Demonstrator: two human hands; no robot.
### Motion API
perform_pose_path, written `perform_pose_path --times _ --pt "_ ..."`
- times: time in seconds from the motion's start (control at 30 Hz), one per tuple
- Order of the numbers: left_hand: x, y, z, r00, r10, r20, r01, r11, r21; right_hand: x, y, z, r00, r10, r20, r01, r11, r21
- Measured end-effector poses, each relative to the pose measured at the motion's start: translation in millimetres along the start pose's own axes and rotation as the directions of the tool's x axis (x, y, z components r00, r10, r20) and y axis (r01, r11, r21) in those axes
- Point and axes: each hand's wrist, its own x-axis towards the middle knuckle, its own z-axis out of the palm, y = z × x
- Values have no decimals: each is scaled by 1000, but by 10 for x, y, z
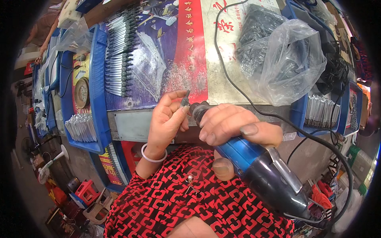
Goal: The person deburrs small metal components using a handheld power deburring tool.
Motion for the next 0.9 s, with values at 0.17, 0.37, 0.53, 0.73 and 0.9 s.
perform_pose_path --times 0.17,0.37,0.53,0.73,0.9 --pt "21 -11 1 1000 -2 -7 1 984 -180 -5 -94 -6 996 21 -87 -11 994 105" --pt "46 -7 -29 1000 -19 15 22 965 -261 12 -87 27 992 -14 -126 27 994 102" --pt "35 -26 -16 999 -28 25 34 964 -265 14 -53 49 994 -27 -110 39 993 108" --pt "15 -14 10 1000 -2 14 4 988 -154 31 -24 26 999 -21 -35 22 999 40" --pt "-8 -41 28 994 110 -19 -107 989 98 22 -13 20 1000 -1 -25 2 999 34"
